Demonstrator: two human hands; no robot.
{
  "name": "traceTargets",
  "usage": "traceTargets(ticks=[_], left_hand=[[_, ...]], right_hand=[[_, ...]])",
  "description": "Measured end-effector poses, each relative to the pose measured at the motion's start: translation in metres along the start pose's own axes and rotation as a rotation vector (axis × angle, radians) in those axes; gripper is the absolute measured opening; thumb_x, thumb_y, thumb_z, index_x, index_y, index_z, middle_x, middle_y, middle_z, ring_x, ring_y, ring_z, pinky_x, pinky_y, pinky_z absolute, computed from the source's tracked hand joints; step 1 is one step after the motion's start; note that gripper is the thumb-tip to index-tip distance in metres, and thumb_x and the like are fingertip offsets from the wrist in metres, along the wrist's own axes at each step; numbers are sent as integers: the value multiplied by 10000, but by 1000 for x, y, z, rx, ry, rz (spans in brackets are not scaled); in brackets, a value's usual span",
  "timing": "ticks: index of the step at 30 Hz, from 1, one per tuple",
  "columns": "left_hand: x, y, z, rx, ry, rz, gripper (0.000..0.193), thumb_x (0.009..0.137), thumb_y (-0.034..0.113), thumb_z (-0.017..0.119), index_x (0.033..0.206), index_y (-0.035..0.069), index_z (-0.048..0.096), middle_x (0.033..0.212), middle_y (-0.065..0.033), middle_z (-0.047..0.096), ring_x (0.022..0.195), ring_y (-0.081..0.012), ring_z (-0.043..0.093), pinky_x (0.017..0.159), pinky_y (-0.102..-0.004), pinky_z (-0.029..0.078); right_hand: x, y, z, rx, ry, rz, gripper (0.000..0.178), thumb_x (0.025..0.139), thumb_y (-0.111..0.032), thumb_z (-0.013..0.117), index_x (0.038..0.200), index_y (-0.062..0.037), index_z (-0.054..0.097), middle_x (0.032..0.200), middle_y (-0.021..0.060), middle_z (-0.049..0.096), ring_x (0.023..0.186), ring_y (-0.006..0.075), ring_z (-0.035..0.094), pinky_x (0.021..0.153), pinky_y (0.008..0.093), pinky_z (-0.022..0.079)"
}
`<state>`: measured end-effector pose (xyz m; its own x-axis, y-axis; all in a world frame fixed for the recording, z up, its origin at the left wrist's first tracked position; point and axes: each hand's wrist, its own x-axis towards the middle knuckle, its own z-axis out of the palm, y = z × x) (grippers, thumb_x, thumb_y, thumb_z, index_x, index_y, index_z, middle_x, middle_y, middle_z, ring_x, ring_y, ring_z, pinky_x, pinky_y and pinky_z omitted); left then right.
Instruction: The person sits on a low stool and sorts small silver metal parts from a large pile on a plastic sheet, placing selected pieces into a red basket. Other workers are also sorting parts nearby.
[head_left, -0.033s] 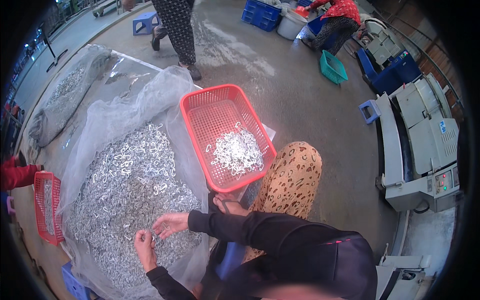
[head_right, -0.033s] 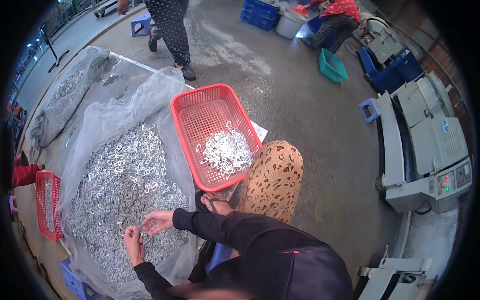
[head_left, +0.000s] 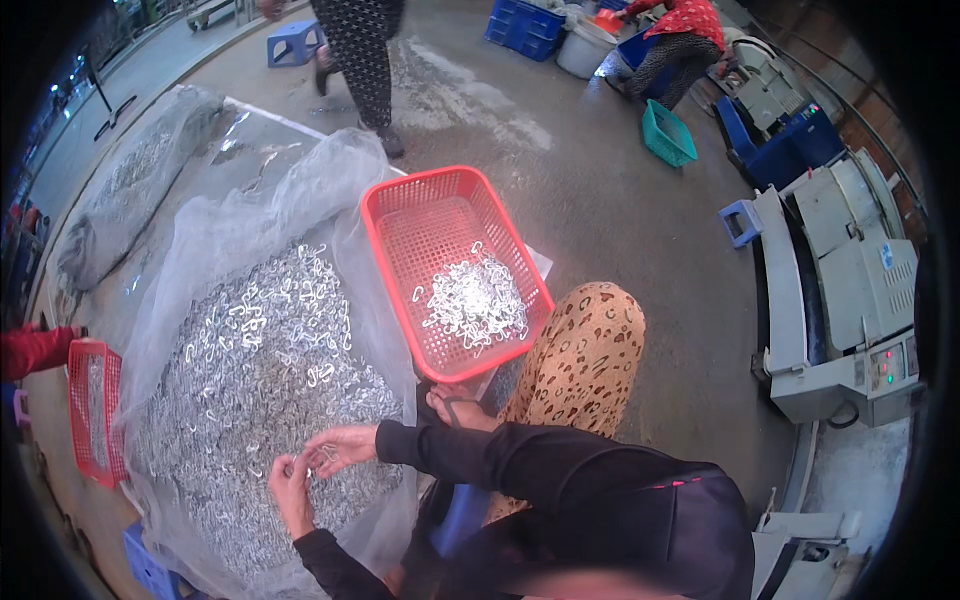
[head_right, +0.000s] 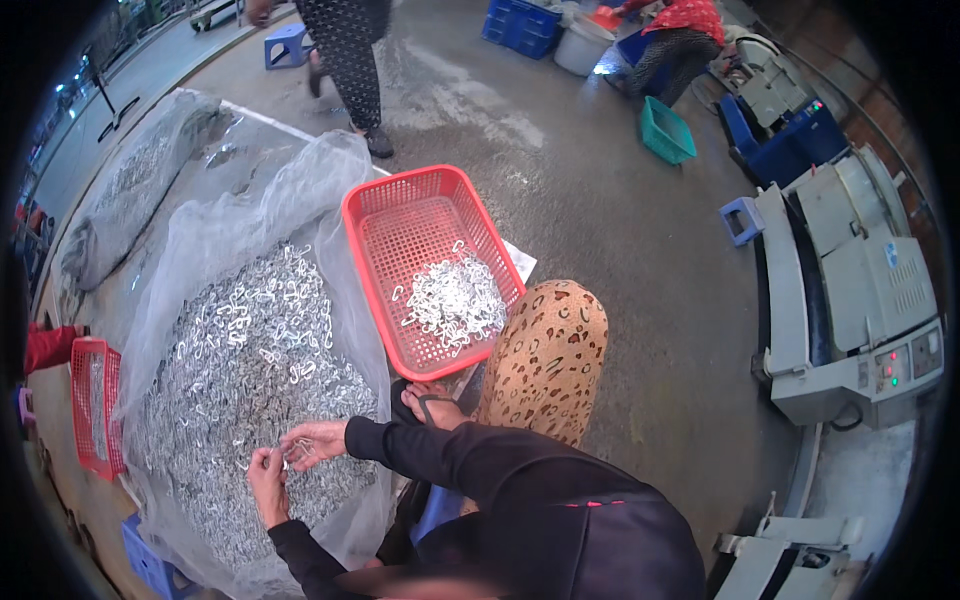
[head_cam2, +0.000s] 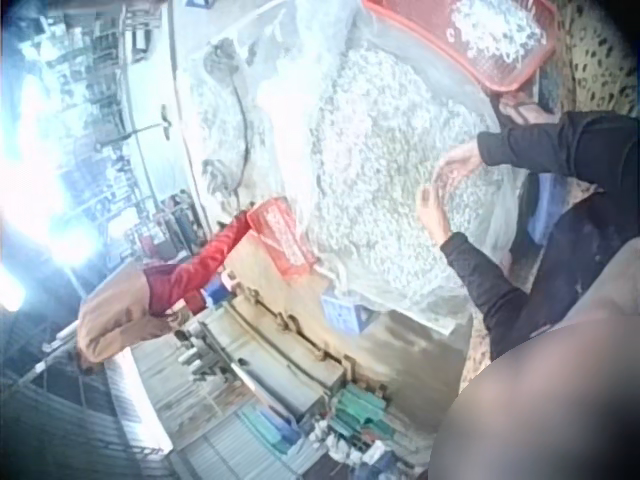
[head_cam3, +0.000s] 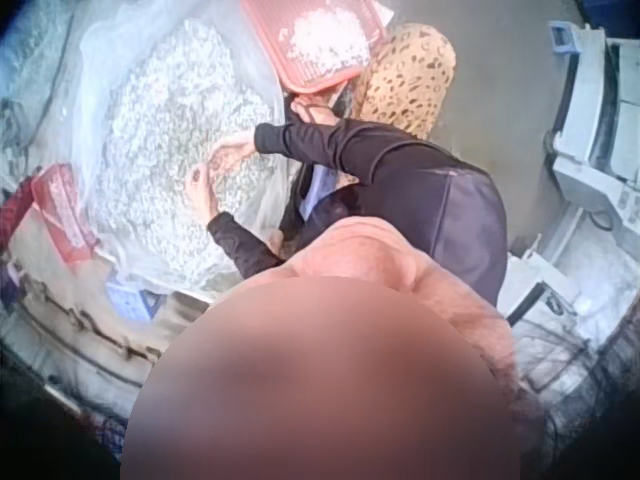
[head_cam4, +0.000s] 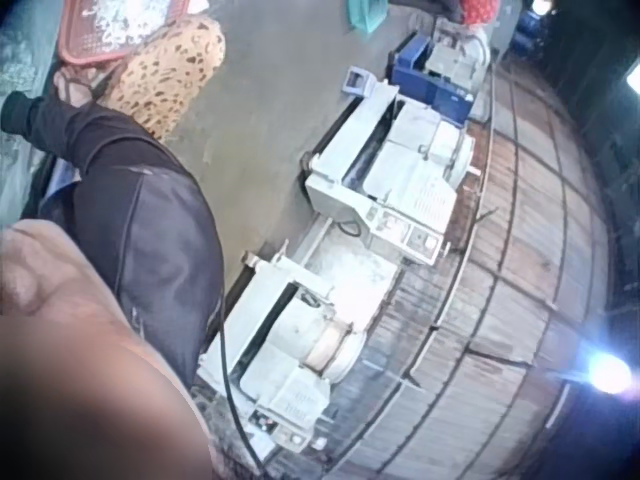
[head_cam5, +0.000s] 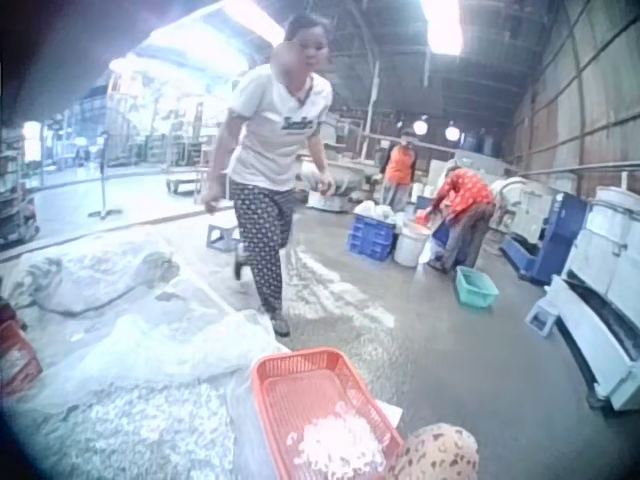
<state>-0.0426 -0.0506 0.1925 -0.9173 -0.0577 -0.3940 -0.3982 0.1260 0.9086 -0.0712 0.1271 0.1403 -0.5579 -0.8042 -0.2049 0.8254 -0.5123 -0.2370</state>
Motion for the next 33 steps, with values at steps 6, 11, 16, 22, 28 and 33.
traceTargets(ticks=[6,11,16,22,28,33], left_hand=[[4,5,-1,59,176,36,247,849,222,614,1002,28,618,826,-20,592,724,-115,538,648,-269,441],[-2,10,-4,44,133,83,130,827,187,672,906,90,636,806,43,569,662,-32,484,537,-191,371],[-6,8,0,-58,75,-15,167,832,220,668,953,106,669,823,52,617,694,-13,499,555,-177,383],[-1,2,1,57,83,318,91,807,119,661,860,58,703,823,-20,657,712,-94,557,633,-234,416],[-4,4,13,622,171,665,71,758,68,657,826,50,665,742,-88,561,703,-267,580,605,-364,458],[-5,8,40,540,161,698,51,799,52,641,849,59,647,770,-54,549,653,-192,557,533,-307,430]], right_hand=[[-1,-19,-32,-436,-107,-298,252,910,-165,522,1108,-19,577,982,70,617,915,177,585,868,346,459],[2,-41,-14,-223,319,-62,314,912,-201,566,1106,46,560,1022,92,599,965,189,579,891,301,472],[6,-14,13,-171,283,88,247,901,-124,576,1060,65,571,976,117,607,919,187,594,844,293,498],[5,-18,-7,-270,230,170,218,878,-94,606,1062,15,568,1002,51,595,963,133,573,875,266,472],[1,-2,-11,-621,92,-126,162,894,-132,582,1006,-14,585,933,60,600,888,135,592,802,275,501],[15,8,-13,-22,510,-214,71,923,-110,509,941,-41,506,896,102,591,772,196,596,645,324,504]])
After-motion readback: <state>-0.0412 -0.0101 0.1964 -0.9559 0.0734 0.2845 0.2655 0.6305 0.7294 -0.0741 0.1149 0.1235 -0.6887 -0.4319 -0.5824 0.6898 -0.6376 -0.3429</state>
